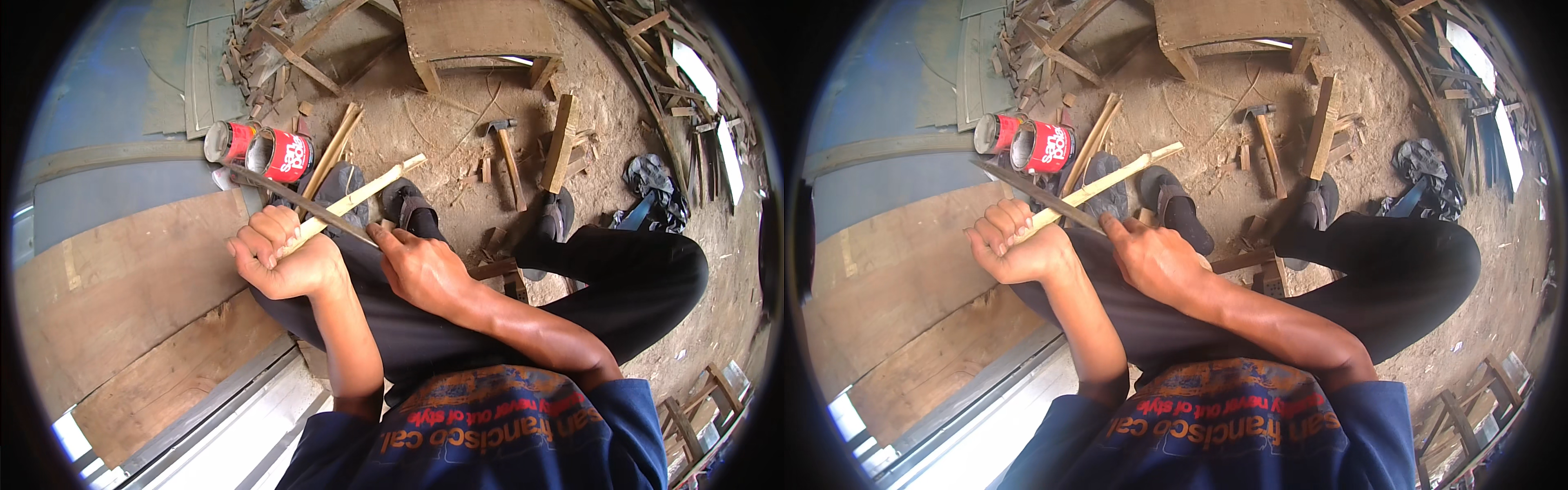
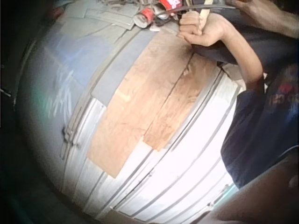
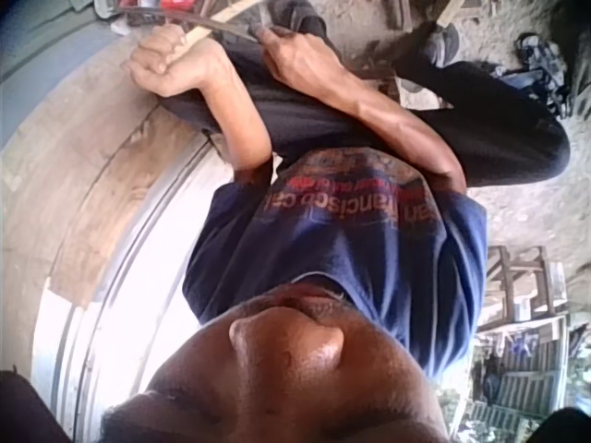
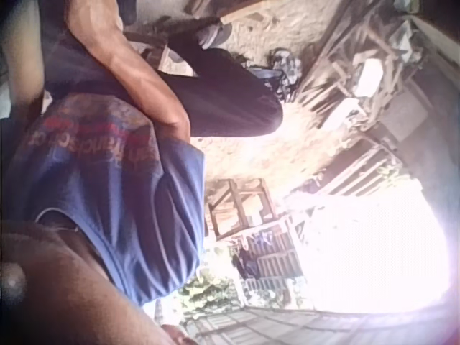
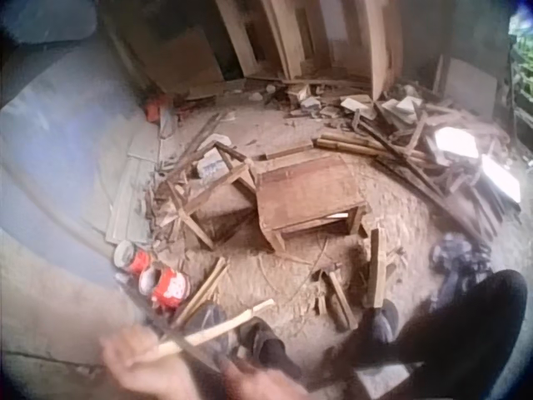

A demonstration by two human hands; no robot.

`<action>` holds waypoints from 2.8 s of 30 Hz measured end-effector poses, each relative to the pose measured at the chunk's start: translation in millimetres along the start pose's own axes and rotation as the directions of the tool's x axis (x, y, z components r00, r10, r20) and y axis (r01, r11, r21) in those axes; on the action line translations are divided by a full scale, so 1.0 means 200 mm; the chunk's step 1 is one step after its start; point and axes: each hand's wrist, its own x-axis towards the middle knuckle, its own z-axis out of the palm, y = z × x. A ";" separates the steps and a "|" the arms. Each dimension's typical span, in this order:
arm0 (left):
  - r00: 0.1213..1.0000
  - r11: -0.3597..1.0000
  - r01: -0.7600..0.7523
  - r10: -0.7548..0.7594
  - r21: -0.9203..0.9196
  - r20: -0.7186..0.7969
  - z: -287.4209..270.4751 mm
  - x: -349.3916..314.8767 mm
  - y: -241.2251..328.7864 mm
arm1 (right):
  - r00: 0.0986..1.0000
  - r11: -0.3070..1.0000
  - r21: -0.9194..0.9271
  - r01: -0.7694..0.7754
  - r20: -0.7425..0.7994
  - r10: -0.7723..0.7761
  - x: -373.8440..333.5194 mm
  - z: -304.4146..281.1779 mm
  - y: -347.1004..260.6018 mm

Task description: The person sits on the floor and uses a knife to shave and shape a thin wooden stick. They repeatedly rotate the stick and scrape its surface to smooth it. The person then uses a hand saw to cut the stick and places the cut piece on a nearby wooden stool.

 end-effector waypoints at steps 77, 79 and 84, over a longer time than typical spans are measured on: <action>0.991 0.999 0.020 -0.014 0.044 -0.131 -0.04 0.14 -0.02 | 0.971 0.969 -0.057 -0.241 -0.009 0.240 0.12 0.30 0.67; 0.992 0.999 0.017 -0.011 0.050 -0.123 -0.03 0.15 -0.03 | 0.973 0.974 0.063 -0.216 -0.072 0.220 0.13 0.32 0.66; 0.989 0.998 -0.017 0.027 0.065 -0.145 0.01 0.12 -0.05 | 0.999 0.985 -0.166 -0.036 -0.019 0.033 0.07 0.18 0.37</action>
